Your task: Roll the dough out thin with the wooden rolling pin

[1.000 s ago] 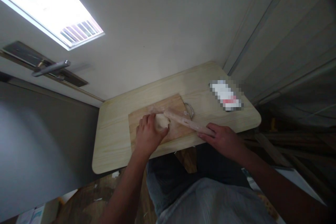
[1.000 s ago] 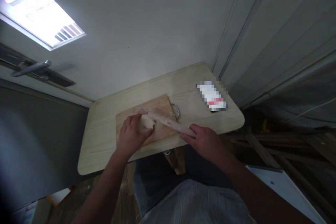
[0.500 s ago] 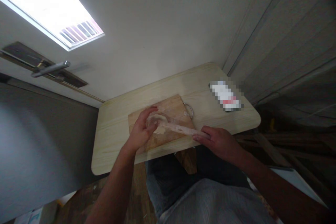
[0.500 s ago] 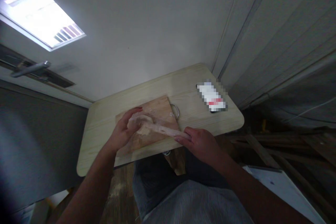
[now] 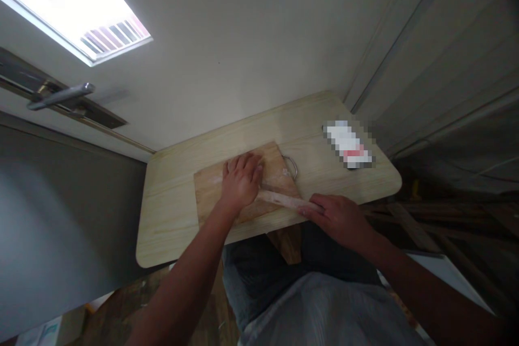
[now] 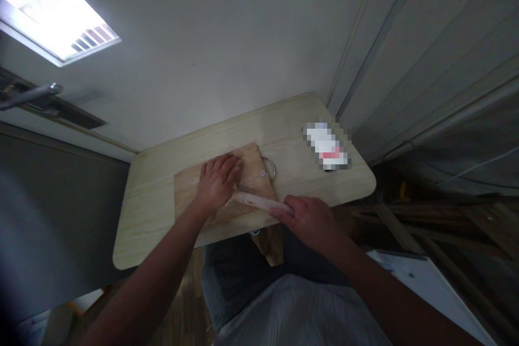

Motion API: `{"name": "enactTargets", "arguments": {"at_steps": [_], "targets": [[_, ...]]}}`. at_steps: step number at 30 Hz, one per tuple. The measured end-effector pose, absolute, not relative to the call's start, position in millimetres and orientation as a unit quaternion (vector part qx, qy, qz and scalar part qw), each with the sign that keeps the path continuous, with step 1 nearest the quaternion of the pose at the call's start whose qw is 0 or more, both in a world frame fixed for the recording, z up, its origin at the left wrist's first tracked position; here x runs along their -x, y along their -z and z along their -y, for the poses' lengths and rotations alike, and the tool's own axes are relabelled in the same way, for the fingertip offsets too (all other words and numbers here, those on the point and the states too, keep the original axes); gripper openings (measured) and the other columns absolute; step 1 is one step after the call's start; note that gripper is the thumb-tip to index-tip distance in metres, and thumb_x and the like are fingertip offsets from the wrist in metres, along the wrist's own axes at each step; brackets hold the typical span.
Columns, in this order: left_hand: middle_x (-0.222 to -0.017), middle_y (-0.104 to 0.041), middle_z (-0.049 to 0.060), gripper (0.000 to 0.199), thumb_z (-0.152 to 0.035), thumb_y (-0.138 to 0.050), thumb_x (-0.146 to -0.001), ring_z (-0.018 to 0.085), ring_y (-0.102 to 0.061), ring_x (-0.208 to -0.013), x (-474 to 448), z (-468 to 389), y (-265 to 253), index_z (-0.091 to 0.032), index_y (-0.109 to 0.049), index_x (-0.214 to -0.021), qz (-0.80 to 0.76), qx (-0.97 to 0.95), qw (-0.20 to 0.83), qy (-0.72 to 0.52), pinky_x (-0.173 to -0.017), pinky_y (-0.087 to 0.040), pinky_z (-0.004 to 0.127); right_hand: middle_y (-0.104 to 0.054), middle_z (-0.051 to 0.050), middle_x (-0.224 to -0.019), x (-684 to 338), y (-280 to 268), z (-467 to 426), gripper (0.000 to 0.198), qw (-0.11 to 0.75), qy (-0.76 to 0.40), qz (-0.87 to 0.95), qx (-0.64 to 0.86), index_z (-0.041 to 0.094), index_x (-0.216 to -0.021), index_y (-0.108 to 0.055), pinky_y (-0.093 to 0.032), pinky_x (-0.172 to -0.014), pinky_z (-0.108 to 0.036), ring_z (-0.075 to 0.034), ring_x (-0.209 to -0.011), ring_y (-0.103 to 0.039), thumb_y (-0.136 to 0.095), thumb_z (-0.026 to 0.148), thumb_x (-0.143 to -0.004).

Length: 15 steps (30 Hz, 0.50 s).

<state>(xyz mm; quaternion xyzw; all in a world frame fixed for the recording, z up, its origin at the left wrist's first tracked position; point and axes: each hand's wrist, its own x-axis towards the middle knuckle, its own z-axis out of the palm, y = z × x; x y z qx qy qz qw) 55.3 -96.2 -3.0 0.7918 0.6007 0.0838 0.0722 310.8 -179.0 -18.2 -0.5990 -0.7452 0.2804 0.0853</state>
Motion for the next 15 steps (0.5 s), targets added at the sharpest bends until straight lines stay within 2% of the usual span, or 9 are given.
{"name": "enactTargets", "arguments": {"at_steps": [10, 15], "targets": [[-0.152, -0.048, 0.003, 0.045, -0.040, -0.032, -0.103, 0.029, -0.039, -0.140, -57.3, 106.2, 4.1, -0.037, -0.047, -0.146, -0.600, -0.793, 0.047, -0.092, -0.117, -0.022, 0.059, -0.067, 0.000, -0.072, -310.7, 21.1, 186.7, 0.042, 0.109, -0.263, 0.731, 0.620, 0.025, -0.083, -0.064, -0.031, -0.060, -0.028, -0.018, -0.067, -0.062, -0.049, 0.062, -0.094], [-0.155, -0.045, 0.004, 0.046, -0.038, -0.033, -0.103, 0.029, -0.035, -0.143, -54.2, 115.0, 6.3, -0.035, -0.046, -0.147, -0.600, -0.795, 0.029, -0.083, -0.119, -0.017, 0.061, -0.067, -0.002, -0.074, -307.8, 25.1, 194.4, 0.040, 0.114, -0.227, 0.754, 0.606, 0.023, -0.084, -0.065, -0.032, -0.064, -0.029, -0.020, -0.071, -0.061, -0.053, 0.060, -0.093]]}}
